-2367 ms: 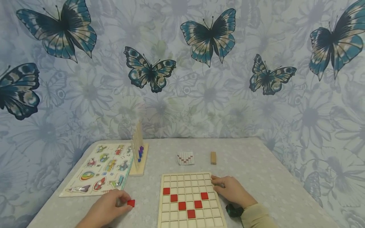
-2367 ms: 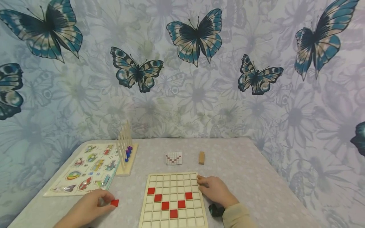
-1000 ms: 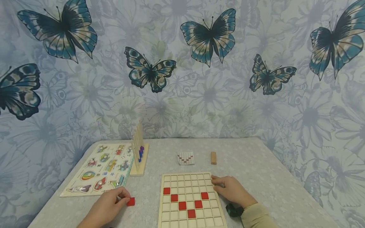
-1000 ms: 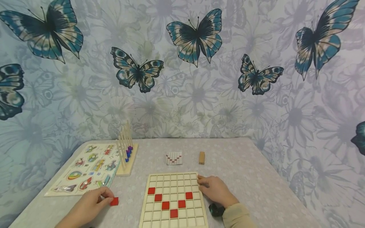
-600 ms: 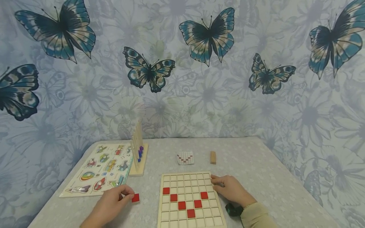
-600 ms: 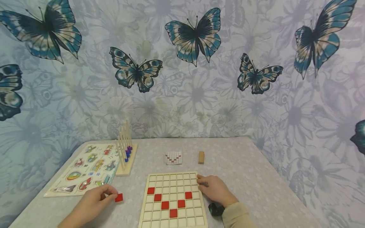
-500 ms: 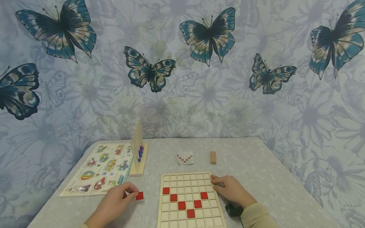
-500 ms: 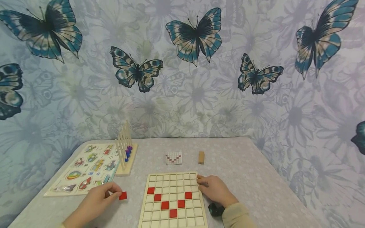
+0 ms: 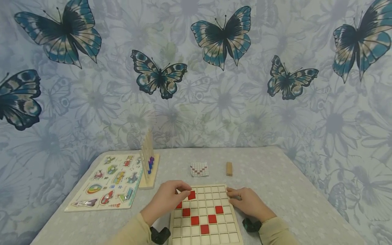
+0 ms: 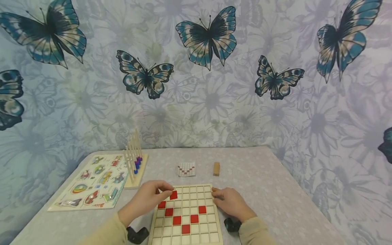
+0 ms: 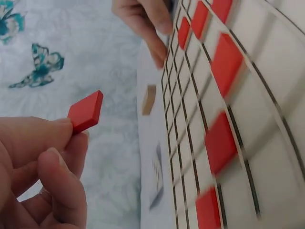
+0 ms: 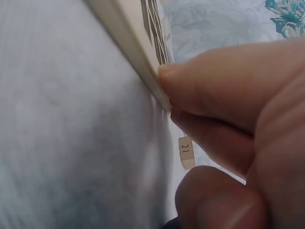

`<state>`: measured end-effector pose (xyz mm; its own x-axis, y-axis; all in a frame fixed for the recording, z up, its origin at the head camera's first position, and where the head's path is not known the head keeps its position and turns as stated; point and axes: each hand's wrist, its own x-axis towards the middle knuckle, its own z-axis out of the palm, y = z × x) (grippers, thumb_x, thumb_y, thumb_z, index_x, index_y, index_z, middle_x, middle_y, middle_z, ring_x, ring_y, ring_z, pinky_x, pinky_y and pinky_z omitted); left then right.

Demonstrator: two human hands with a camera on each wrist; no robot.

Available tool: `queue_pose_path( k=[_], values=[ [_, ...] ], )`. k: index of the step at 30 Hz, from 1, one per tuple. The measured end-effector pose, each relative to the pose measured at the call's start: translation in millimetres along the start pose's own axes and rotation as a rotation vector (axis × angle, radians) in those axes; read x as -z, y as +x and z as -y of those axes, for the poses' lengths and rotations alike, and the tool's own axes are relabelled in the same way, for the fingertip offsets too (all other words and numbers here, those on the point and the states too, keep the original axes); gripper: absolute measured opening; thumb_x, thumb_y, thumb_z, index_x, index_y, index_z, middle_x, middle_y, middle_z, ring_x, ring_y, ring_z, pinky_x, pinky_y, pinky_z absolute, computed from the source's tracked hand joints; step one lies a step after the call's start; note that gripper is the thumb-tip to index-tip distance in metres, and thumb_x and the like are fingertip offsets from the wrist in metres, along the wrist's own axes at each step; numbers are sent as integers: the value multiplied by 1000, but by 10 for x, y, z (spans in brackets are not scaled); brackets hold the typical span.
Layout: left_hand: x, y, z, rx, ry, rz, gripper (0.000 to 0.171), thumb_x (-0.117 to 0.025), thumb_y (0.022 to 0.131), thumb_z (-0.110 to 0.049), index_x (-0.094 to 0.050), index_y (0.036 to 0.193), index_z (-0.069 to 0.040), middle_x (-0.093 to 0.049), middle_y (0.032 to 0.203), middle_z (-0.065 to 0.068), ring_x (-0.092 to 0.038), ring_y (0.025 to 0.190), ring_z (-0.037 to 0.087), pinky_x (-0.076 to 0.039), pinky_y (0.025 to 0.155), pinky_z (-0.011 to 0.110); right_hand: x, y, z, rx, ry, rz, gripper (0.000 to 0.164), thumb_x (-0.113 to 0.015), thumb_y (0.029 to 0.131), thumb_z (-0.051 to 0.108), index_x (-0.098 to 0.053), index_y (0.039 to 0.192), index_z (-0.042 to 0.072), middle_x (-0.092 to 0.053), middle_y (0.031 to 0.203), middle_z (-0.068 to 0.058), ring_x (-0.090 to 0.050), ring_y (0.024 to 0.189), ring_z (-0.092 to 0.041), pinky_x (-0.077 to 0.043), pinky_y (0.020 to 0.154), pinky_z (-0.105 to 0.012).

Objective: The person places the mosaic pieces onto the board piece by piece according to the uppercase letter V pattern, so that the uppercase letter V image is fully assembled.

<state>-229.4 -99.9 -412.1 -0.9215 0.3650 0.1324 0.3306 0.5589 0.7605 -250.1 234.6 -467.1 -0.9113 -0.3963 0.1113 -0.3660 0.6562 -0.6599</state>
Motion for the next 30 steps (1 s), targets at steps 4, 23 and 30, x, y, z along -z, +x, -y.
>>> queue_pose_path(
  k=[4, 23, 30],
  values=[
    [-233, 227, -89, -10, 16, 49, 12, -68, 101, -23, -79, 105, -21, -73, 101, -7, -63, 82, 12, -53, 69, 35, 1, 19, -16, 6, 0, 7, 32, -72, 97, 19, -73, 126, 4, -63, 142, -11, -57, 134, -40, -47, 104, -59],
    [-1070, 750, -418, 59, 201, 54, 11, -69, 95, -15, -78, 88, -15, -70, 81, -7, -58, 67, 9, -50, 60, 34, 17, 65, -85, 47, -8, 22, 30, -69, 98, 17, -74, 126, 9, -64, 141, -9, -58, 133, -38, -49, 103, -57],
    [-1114, 717, -455, 44, 248, 69, 13, -71, 95, -17, -77, 84, -17, -65, 72, -11, -55, 63, 8, -48, 57, 32, 37, 37, -88, 38, -13, 31, 31, -69, 99, 15, -73, 128, 8, -63, 142, -11, -58, 131, -40, -50, 102, -56]
  ],
)
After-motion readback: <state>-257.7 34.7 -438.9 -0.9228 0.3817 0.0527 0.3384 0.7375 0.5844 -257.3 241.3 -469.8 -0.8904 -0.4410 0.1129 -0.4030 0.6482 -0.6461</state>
